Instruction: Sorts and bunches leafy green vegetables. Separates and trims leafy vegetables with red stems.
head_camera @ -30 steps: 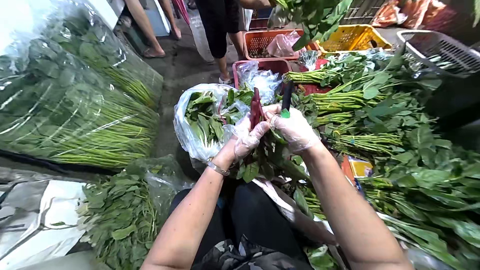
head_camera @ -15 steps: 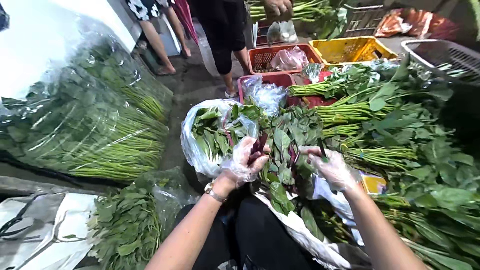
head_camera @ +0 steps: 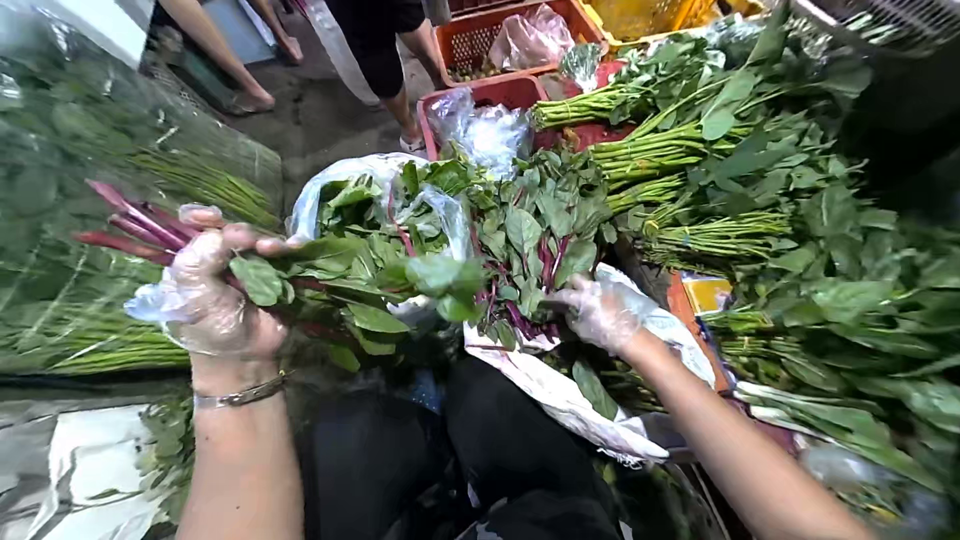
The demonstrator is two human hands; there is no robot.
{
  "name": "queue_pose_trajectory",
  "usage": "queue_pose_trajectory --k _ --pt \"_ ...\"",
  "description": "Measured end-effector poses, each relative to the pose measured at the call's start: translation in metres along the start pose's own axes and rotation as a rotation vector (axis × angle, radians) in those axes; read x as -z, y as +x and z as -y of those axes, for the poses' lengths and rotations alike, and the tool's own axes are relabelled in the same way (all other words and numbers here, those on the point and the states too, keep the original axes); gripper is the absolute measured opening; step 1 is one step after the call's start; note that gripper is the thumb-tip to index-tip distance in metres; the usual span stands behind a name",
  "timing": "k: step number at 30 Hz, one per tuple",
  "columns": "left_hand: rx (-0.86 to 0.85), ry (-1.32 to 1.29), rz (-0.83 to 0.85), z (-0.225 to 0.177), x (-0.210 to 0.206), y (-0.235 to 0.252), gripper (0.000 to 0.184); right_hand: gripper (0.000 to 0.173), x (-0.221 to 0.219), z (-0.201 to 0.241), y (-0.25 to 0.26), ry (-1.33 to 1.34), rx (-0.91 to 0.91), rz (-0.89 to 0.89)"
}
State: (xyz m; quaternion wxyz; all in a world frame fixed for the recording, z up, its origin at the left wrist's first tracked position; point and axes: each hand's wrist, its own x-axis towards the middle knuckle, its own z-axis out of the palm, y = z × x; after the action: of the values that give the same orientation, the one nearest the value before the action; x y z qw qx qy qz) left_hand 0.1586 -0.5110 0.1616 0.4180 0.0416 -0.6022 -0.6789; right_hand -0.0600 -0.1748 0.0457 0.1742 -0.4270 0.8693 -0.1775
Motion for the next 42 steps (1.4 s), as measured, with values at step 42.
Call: queue_pose_trajectory --k 42 --pt "0.298 0.265 -0.012 0.000 -0.055 0.010 0.029 0.027 0.187 0.078 0.057 0.466 0.444 -0.469"
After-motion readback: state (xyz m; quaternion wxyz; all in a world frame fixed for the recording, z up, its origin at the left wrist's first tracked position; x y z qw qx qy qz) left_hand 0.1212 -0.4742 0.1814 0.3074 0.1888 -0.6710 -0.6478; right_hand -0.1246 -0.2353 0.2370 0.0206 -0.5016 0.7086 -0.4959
